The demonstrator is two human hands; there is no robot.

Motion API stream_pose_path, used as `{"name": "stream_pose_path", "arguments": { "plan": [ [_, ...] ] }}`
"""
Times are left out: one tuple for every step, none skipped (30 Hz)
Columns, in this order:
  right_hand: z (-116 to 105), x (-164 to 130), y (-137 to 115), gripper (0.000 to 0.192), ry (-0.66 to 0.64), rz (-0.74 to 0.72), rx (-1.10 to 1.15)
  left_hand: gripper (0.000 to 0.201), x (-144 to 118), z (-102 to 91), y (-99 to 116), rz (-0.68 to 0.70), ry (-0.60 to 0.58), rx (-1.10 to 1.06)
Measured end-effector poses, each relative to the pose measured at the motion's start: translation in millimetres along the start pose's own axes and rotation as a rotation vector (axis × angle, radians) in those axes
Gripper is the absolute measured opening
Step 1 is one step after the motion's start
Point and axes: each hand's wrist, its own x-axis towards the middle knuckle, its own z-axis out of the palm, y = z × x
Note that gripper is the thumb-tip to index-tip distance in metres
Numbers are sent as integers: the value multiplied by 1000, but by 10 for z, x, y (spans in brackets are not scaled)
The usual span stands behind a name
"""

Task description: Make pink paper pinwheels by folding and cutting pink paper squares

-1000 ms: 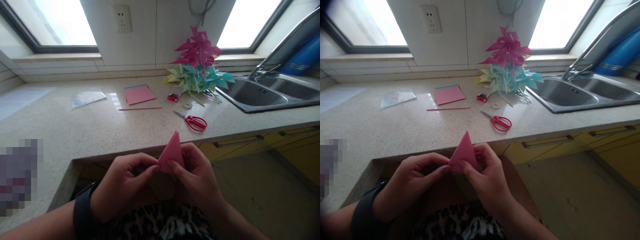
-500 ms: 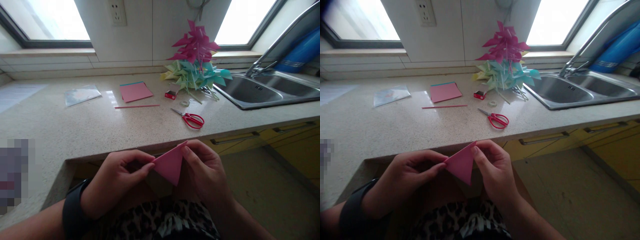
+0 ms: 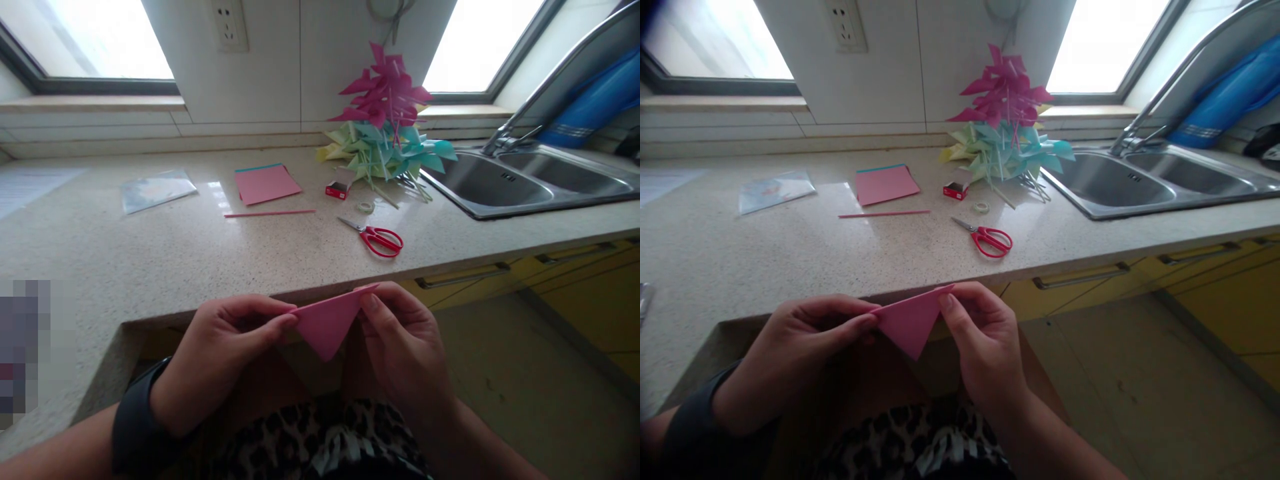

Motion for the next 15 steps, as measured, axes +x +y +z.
{"name": "stream_pose_path", "arguments": {
  "plan": [
    [-3, 1, 5, 6, 2, 0, -10, 18, -2, -1, 0, 4, 2, 10],
    [-6, 3, 8, 6, 5, -1, -22, 18, -6, -4, -3, 11, 4, 20],
    [-8, 4, 10, 6, 8, -4, -31, 19, -9, -7, -7, 16, 4, 27],
    [-9, 5, 11, 7, 9, -7, -34, 19, -12, -11, -12, 20, 6, 32],
    [-8, 6, 12, 6, 9, -6, -32, 18, -14, -14, -16, 23, 6, 34],
    [-7, 6, 11, 7, 10, -1, -26, 18, -15, -17, -18, 26, 5, 33],
    [-6, 5, 11, 7, 12, 5, -18, 18, -14, -19, -19, 27, 5, 34],
    [-4, 4, 11, 7, 14, 12, -10, 17, -12, -20, -17, 29, 5, 37],
    [-2, 3, 11, 7, 15, 17, -2, 17, -10, -20, -13, 32, 3, 42],
    [0, 1, 12, 7, 15, 21, 7, 16, -7, -20, -8, 39, 2, 46],
    [2, 0, 13, 6, 12, 21, 17, 15, -3, -20, -3, 44, 1, 52],
    [3, -2, 15, 5, 6, 20, 27, 15, 0, -20, 2, 46, 0, 57],
    [5, -3, 15, 5, -1, 17, 34, 15, 3, -20, 6, 46, -1, 60],
    [6, -4, 15, 5, -3, 16, 38, 15, 5, -21, 9, 44, 0, 60],
    [8, -6, 14, 5, -1, 16, 38, 15, 5, -23, 10, 41, 2, 57]
  ]
}}
